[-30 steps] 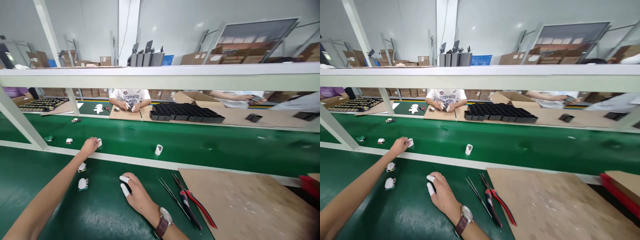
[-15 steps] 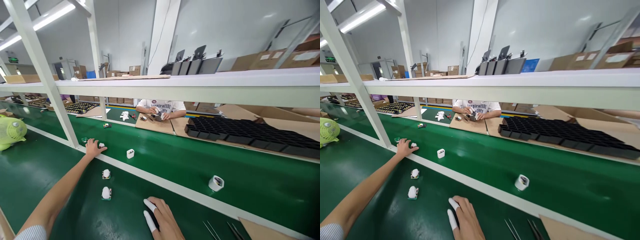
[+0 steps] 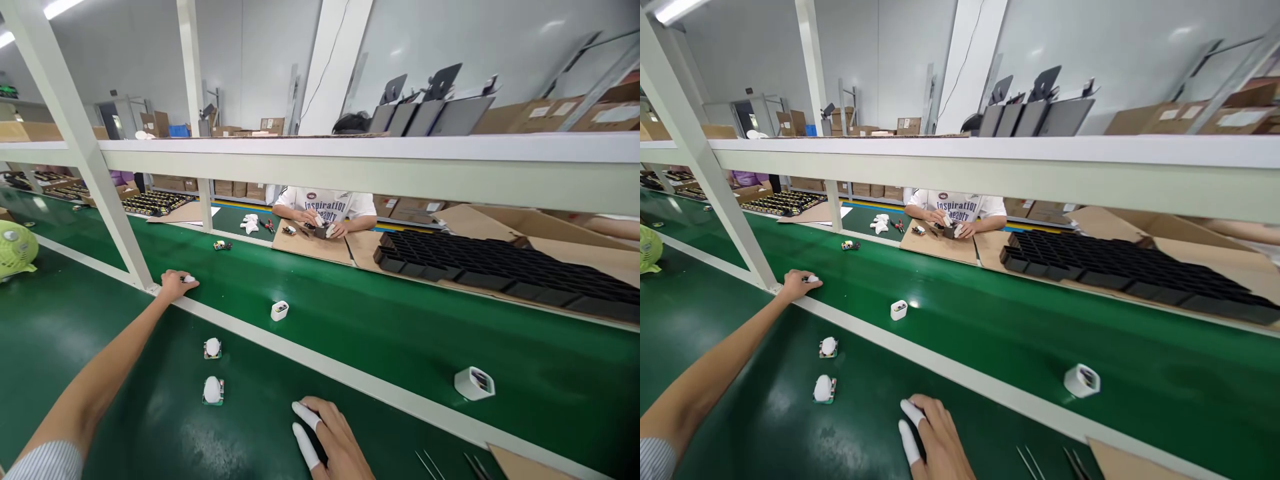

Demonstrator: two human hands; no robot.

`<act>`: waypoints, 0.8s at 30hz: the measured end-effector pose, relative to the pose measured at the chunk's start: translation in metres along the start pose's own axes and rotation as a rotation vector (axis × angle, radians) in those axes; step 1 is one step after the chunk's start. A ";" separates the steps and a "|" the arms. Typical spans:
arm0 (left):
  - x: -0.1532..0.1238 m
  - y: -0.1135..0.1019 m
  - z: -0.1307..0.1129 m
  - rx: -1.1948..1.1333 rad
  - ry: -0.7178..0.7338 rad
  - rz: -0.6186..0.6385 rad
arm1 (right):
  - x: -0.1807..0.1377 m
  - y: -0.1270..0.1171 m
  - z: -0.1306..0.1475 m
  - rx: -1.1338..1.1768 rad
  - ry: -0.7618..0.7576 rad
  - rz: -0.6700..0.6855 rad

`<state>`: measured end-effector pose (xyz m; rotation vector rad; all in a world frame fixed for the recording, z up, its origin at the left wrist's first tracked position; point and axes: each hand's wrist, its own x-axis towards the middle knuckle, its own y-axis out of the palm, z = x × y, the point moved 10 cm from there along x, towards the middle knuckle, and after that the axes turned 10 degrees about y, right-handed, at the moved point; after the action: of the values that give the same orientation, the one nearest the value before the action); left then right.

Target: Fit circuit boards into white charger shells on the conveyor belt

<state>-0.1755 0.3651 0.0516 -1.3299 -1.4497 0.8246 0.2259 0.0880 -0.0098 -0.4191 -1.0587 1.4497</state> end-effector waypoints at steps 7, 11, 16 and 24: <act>-0.134 0.066 -0.212 -0.298 0.647 0.236 | 0.013 0.005 0.010 0.126 0.052 -0.049; -0.193 0.080 -0.260 -0.531 0.746 0.383 | 0.010 0.005 0.035 0.233 -0.028 0.011; -0.181 0.075 -0.234 -0.754 0.528 0.420 | 0.011 -0.007 0.033 0.383 0.060 -0.035; -0.176 0.023 -0.184 -0.147 0.659 0.169 | 0.010 -0.004 0.037 0.148 0.070 0.170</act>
<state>-0.0054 0.1740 0.0495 -1.6517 -0.8941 0.3250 0.1976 0.0836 0.0156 -0.4589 -0.8702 1.6406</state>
